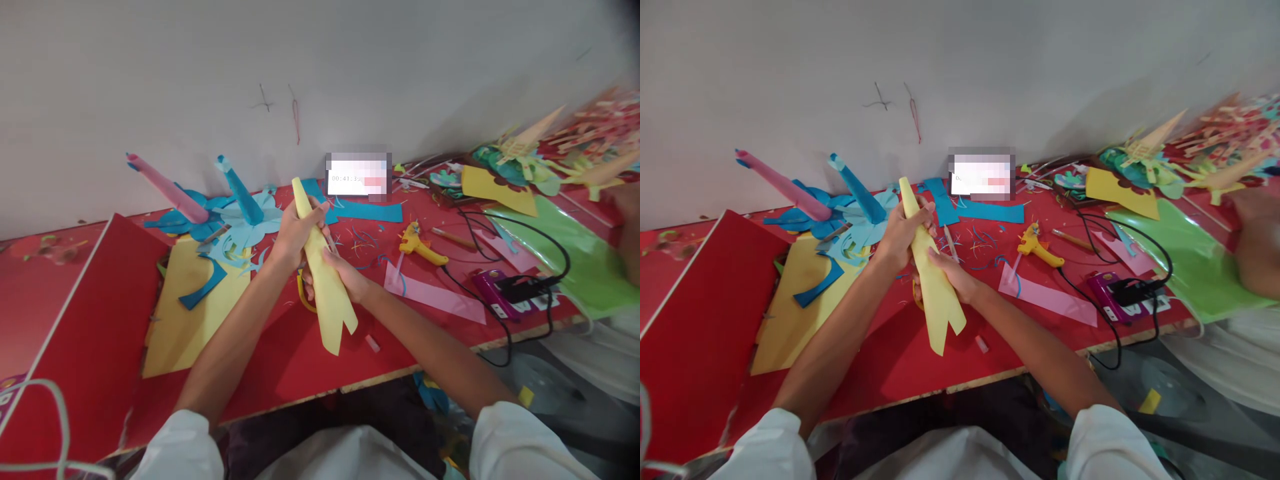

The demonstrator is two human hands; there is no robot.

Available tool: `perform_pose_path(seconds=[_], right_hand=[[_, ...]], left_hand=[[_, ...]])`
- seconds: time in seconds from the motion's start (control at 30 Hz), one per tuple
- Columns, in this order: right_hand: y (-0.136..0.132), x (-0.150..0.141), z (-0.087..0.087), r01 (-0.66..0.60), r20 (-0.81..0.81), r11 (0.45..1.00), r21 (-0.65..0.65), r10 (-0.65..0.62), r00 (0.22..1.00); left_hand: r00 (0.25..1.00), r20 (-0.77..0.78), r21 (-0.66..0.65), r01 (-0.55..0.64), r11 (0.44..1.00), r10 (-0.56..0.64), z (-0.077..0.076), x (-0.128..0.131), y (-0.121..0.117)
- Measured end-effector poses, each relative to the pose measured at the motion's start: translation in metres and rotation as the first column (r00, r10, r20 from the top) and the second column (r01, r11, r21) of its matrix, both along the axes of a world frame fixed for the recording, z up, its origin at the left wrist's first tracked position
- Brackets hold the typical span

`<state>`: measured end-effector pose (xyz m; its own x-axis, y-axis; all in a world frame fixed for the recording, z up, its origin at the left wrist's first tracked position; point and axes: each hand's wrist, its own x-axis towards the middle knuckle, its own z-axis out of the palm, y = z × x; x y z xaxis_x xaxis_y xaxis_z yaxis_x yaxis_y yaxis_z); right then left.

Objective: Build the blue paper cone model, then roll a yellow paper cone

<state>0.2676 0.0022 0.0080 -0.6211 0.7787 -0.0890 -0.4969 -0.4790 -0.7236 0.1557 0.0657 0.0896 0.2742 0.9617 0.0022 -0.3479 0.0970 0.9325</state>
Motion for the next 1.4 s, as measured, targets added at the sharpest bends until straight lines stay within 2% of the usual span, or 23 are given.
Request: perform_pose_path(seconds=[0.17, 0.37, 0.47, 0.7, 0.93, 1.07, 1.4], right_hand=[[0.001, -0.002, -0.002, 0.008, -0.002, 0.999, -0.041, -0.008, 1.000], [-0.004, -0.003, 0.001, 0.050, -0.043, 0.997, 0.053, -0.048, 0.998], [-0.006, -0.004, 0.003, 0.048, -0.046, 0.996, 0.071, -0.044, 0.998], [-0.007, -0.006, 0.004, 0.044, -0.064, 0.995, 0.086, -0.039, 0.997], [-0.010, -0.012, 0.006, 0.179, 0.000, 0.984, 0.017, -0.179, 0.984], [-0.012, -0.017, 0.005, 0.224, 0.037, 0.974, -0.024, -0.223, 0.974], [-0.006, -0.018, 0.005, 0.449, 0.095, 0.887, -0.109, -0.440, 0.893]], left_hand=[[1.000, -0.004, -0.004, -0.009, 1.000, 0.009, -0.003, 0.002, -0.001], [0.993, 0.022, 0.018, -0.118, 0.993, 0.117, -0.008, -0.003, 0.009], [0.991, 0.013, 0.013, -0.131, 0.991, 0.131, -0.007, -0.005, 0.011], [0.996, -0.008, -0.005, -0.087, 0.996, 0.087, -0.007, -0.005, 0.010], [0.998, -0.062, 0.026, 0.007, 1.000, -0.006, -0.003, -0.001, 0.001], [0.994, -0.106, 0.043, 0.010, 0.999, -0.006, -0.001, 0.002, -0.003], [0.950, -0.290, 0.116, 0.152, 0.982, -0.113, -0.011, 0.006, -0.005]])
